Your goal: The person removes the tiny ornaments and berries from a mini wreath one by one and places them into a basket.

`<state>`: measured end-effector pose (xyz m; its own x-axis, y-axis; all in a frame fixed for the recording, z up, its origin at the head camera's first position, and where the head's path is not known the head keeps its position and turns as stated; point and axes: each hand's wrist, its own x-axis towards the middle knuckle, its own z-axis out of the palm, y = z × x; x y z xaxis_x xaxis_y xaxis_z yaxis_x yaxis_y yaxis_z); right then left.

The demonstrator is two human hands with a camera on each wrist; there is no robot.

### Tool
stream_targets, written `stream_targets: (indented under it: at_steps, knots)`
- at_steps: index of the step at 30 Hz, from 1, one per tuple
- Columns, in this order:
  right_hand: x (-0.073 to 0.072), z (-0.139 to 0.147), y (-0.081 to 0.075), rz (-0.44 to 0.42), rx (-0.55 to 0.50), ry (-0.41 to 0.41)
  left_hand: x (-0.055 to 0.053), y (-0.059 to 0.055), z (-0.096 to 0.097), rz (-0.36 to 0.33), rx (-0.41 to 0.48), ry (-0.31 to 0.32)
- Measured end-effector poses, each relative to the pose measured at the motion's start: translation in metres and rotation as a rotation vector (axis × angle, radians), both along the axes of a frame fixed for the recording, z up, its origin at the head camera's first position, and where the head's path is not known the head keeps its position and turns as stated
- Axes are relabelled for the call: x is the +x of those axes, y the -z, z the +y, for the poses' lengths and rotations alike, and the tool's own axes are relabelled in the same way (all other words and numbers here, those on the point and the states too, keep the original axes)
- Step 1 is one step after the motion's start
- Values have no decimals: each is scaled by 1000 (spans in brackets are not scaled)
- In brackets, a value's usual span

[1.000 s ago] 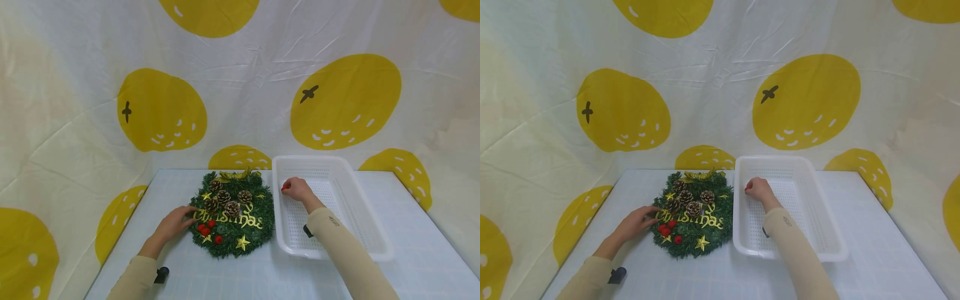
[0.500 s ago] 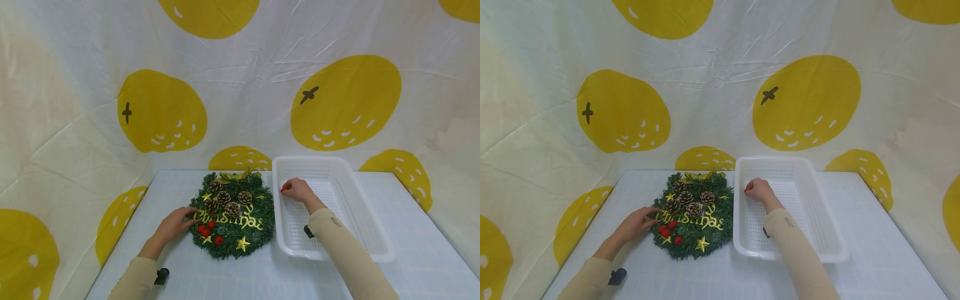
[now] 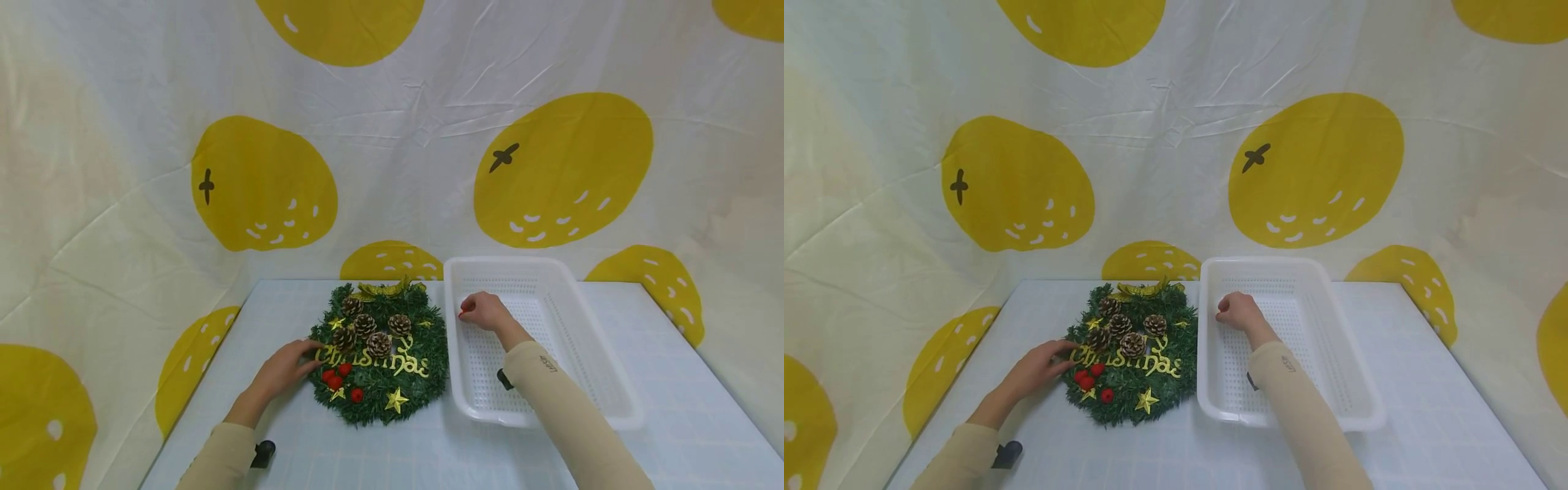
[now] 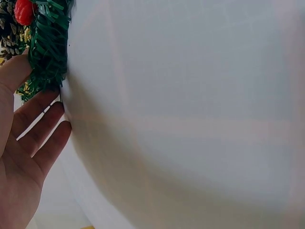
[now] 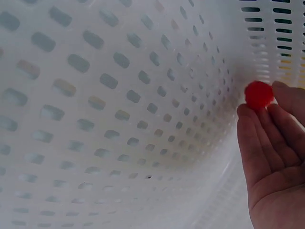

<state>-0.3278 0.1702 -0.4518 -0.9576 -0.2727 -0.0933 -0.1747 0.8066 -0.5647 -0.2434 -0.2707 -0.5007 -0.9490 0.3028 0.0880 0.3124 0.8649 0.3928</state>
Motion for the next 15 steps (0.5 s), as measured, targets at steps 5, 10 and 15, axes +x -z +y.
stream_targets:
  at_steps: [5,10,15]
  knots:
    - [3,-1,-6,-18,16,-1,1,1,0,1,3,0]
    - [7,-1,-19,-1,17,0,1,-1,0,4,6,9]
    - [12,0,-35,33,10,22,1,-2,1,12,10,20]
